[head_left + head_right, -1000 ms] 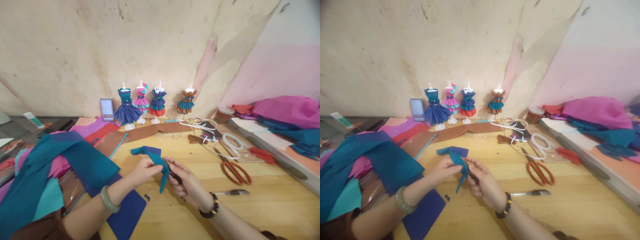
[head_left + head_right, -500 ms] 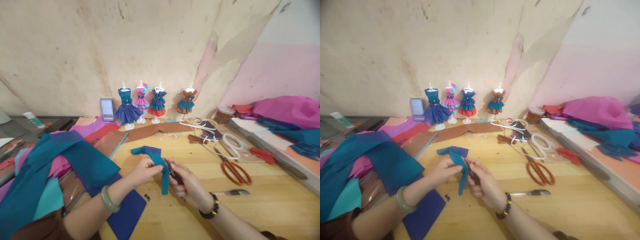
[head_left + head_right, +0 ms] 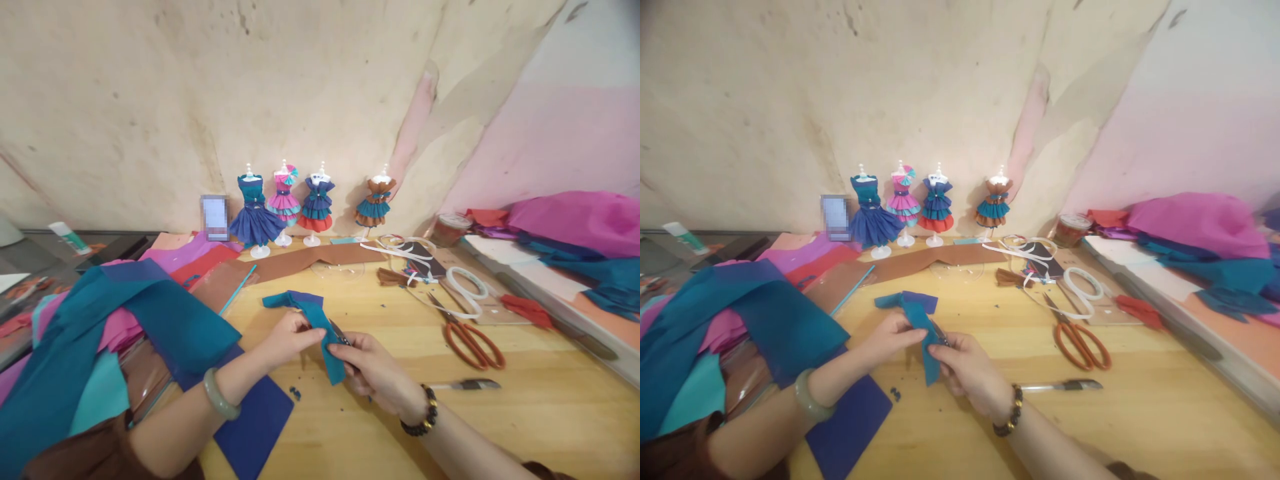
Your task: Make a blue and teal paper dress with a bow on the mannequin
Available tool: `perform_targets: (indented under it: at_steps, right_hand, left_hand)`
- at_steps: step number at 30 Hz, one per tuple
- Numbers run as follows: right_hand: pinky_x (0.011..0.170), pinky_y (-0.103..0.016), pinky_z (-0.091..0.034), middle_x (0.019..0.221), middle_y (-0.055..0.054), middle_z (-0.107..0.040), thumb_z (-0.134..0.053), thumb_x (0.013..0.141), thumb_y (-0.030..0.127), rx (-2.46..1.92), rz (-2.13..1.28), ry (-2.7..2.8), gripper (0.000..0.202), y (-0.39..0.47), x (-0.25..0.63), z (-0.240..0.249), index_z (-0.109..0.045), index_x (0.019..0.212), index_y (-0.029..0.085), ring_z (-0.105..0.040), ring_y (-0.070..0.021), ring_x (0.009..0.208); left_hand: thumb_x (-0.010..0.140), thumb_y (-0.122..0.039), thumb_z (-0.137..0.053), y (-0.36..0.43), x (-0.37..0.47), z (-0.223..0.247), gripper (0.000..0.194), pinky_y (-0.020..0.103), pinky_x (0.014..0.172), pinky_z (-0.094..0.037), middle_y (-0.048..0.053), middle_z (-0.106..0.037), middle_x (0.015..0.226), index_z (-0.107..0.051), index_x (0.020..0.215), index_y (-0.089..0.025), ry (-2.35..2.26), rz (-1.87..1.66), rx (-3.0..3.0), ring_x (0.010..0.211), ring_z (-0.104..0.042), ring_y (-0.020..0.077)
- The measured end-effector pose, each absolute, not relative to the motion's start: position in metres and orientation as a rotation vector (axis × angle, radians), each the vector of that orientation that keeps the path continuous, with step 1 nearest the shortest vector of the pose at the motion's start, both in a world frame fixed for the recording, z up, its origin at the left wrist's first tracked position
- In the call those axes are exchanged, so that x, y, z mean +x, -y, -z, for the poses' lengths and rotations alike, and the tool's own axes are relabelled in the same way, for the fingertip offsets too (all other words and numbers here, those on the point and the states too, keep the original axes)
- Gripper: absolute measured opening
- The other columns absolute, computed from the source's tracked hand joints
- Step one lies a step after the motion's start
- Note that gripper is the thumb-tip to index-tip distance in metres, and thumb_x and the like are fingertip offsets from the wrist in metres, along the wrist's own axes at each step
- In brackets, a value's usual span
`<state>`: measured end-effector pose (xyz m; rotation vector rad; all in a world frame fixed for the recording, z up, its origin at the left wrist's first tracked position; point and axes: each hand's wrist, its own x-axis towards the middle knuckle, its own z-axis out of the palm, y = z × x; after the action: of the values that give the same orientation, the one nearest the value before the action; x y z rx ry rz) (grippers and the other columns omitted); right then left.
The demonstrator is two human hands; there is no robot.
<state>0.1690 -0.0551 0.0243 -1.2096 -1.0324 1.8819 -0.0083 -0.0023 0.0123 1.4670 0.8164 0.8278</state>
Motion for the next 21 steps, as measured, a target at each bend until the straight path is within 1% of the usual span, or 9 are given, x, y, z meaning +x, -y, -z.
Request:
perform_targets:
  at_steps: [3,5,8,12,14,15,17,18,21]
  right_hand:
    - [0.033,-0.020,-0.007,0.043,0.012,-0.039,-0.076,0.066,0.047,-1.223,-1.888,1.053,0.042,0.055,0.169,-0.023,-0.045,0.060,0.020,-0.020,0.0004,0.030]
    - [0.033,-0.020,-0.008,0.043,0.011,-0.040,-0.075,0.066,0.048,-1.233,-1.885,1.077,0.041,0.054,0.169,-0.023,-0.046,0.063,0.020,-0.021,0.0000,0.030]
    - [0.032,-0.019,-0.009,0.043,0.011,-0.041,-0.074,0.066,0.050,-1.267,-1.856,1.112,0.040,0.054,0.169,-0.022,-0.047,0.065,0.020,-0.022,-0.0003,0.030]
    - [0.031,-0.018,-0.012,0.043,0.012,-0.041,-0.072,0.070,0.050,-1.280,-1.818,1.186,0.039,0.053,0.170,-0.020,-0.048,0.068,0.020,-0.023,-0.0008,0.030]
    - [0.031,-0.018,-0.014,0.045,0.012,-0.043,-0.070,0.073,0.050,-1.262,-1.814,1.221,0.036,0.052,0.173,-0.020,-0.055,0.083,0.019,-0.023,-0.0016,0.030]
    - [0.032,-0.017,-0.015,0.046,0.012,-0.045,-0.070,0.075,0.051,-1.250,-1.814,1.231,0.042,0.051,0.174,-0.020,-0.057,0.097,0.018,-0.024,-0.0022,0.030]
    - [0.033,-0.016,-0.016,0.048,0.012,-0.048,-0.069,0.077,0.054,-1.237,-1.803,1.235,0.063,0.050,0.178,-0.023,-0.050,0.125,0.018,-0.026,-0.0033,0.031]
    - [0.033,-0.016,-0.016,0.048,0.011,-0.048,-0.068,0.077,0.056,-1.240,-1.796,1.231,0.071,0.048,0.181,-0.024,-0.045,0.133,0.018,-0.026,-0.0037,0.032]
    - [0.033,-0.016,-0.011,0.047,0.011,-0.048,-0.064,0.079,0.061,-1.276,-1.802,1.184,0.072,0.044,0.189,-0.028,-0.044,0.135,0.019,-0.023,-0.0034,0.032]
  left_hand:
    - [0.068,-0.038,-0.078,0.003,-0.010,-0.015,0.037,0.036,0.085,-0.050,0.009,-0.076,0.102,-0.076,0.098,-0.017,-0.900,-0.901,1.377,0.093,-0.066,0.0248]
    - [0.069,-0.041,-0.078,0.001,-0.012,-0.017,0.043,0.034,0.080,-0.050,0.010,-0.075,0.104,-0.074,0.104,-0.016,-0.939,-0.951,1.315,0.090,-0.066,0.0232]
    - [0.066,-0.042,-0.080,-0.002,-0.013,-0.019,0.049,0.031,0.072,-0.049,0.011,-0.075,0.099,-0.073,0.105,-0.013,-0.938,-0.985,1.255,0.080,-0.065,0.0194]
    - [0.062,-0.035,-0.085,-0.006,-0.017,-0.024,0.049,0.030,0.074,-0.049,0.011,-0.075,0.103,-0.072,0.104,-0.013,-0.918,-1.007,1.228,0.088,-0.066,0.0207]
    - [0.062,-0.033,-0.085,-0.007,-0.019,-0.027,0.051,0.030,0.076,-0.050,0.011,-0.075,0.102,-0.071,0.107,-0.013,-0.908,-1.024,1.210,0.091,-0.067,0.0218]
    - [0.062,-0.032,-0.085,-0.007,-0.021,-0.029,0.053,0.030,0.076,-0.050,0.010,-0.076,0.099,-0.069,0.109,-0.013,-0.905,-1.027,1.198,0.090,-0.068,0.0216]
    - [0.063,-0.031,-0.085,-0.007,-0.022,-0.033,0.059,0.029,0.072,-0.052,0.009,-0.076,0.094,-0.065,0.115,-0.013,-0.905,-1.032,1.166,0.084,-0.069,0.0202]
    - [0.063,-0.031,-0.085,-0.006,-0.023,-0.035,0.061,0.028,0.068,-0.052,0.009,-0.075,0.093,-0.063,0.118,-0.013,-0.907,-1.032,1.147,0.082,-0.069,0.0197]
    - [0.063,-0.029,-0.085,-0.006,-0.024,-0.039,0.069,0.024,0.054,-0.052,0.009,-0.074,0.095,-0.056,0.124,-0.014,-0.905,-1.037,1.106,0.080,-0.071,0.0216]
